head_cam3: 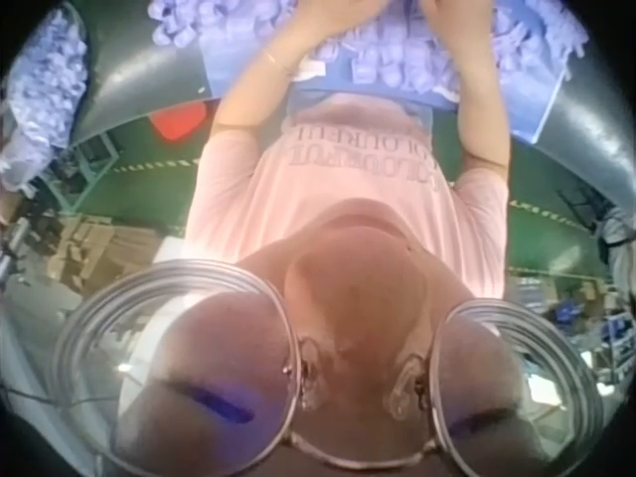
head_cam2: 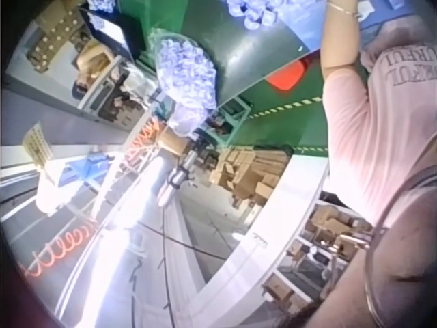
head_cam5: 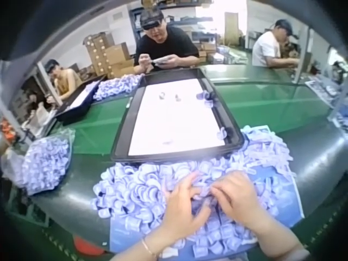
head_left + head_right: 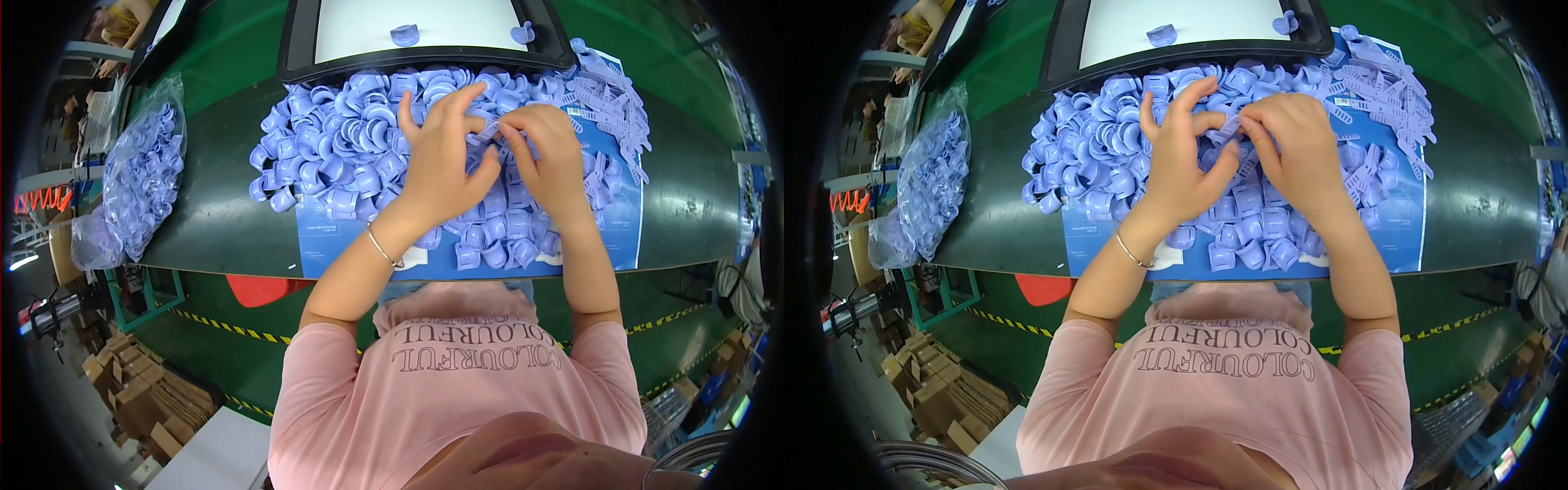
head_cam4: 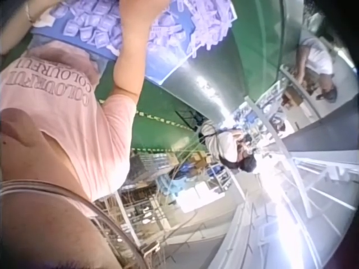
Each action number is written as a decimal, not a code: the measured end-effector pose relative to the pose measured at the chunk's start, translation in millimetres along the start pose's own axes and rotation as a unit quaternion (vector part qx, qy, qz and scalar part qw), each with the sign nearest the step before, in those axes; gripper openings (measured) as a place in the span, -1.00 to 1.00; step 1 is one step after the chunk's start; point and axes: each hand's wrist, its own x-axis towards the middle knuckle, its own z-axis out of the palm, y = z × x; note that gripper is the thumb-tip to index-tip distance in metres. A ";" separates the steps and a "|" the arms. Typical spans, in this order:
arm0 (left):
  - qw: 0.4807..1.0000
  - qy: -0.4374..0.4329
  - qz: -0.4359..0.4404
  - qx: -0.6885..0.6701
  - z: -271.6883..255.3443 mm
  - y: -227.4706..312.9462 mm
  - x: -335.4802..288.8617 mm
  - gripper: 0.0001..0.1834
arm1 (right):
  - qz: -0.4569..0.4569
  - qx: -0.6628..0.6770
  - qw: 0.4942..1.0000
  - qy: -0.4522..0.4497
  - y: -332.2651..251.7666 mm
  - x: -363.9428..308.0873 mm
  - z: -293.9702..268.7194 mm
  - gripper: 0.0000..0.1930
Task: Assembling small blue plastic components on a workbench in a factory setting.
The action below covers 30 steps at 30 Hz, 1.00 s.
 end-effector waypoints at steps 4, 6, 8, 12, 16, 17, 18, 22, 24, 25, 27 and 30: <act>0.995 0.035 0.074 0.049 4.0 -7.5 2.9 -0.47 | -0.041 -0.048 0.998 0.018 3.3 -0.7 -0.2 -0.94; 0.995 0.021 0.085 0.042 1.0 -7.3 2.7 -0.50 | -0.030 -0.060 0.998 0.013 2.9 -0.8 -1.1 -0.93; 0.995 0.006 0.097 0.033 -1.5 -6.4 3.6 -0.53 | -0.009 -0.061 0.998 0.006 1.0 -1.5 -1.2 -0.91; 0.992 -0.026 0.118 0.031 -2.8 -6.1 2.7 -0.55 | 0.003 -0.068 0.998 0.006 0.7 -4.4 -0.7 -0.91; 0.991 0.006 0.107 -0.075 -0.6 -4.1 0.7 -0.49 | 0.207 0.319 0.924 -0.050 1.6 -2.7 -5.6 -0.92; 0.991 0.003 0.108 -0.077 0.8 -3.4 -1.7 -0.49 | 0.254 0.485 0.834 -0.066 3.6 -2.1 -7.2 -0.90; 0.989 0.004 0.081 -0.120 1.7 -2.9 -3.7 -0.44 | 0.255 0.484 0.835 -0.063 6.9 -3.0 -7.5 -0.90; 0.987 0.009 0.029 -0.159 -3.5 -1.1 1.3 -0.25 | 0.216 0.408 0.882 -0.097 11.5 -7.7 -6.6 -0.89; 0.991 0.021 0.027 -0.127 -4.0 -6.4 2.9 -0.24 | 0.197 0.356 0.910 -0.079 9.1 -7.2 -5.0 -0.89; 0.995 0.032 0.027 -0.095 -4.4 -8.8 4.1 -0.22 | 0.177 0.323 0.927 -0.072 7.8 -5.9 -4.1 -0.90; 0.996 0.031 0.008 -0.085 -3.7 -10.7 5.6 -0.23 | 0.154 0.289 0.943 -0.067 6.6 -2.9 -2.7 -0.89; 0.993 0.059 -0.026 -0.095 -3.4 -13.3 10.2 -0.28 | 0.143 0.250 0.955 -0.063 5.5 4.4 -3.7 -0.85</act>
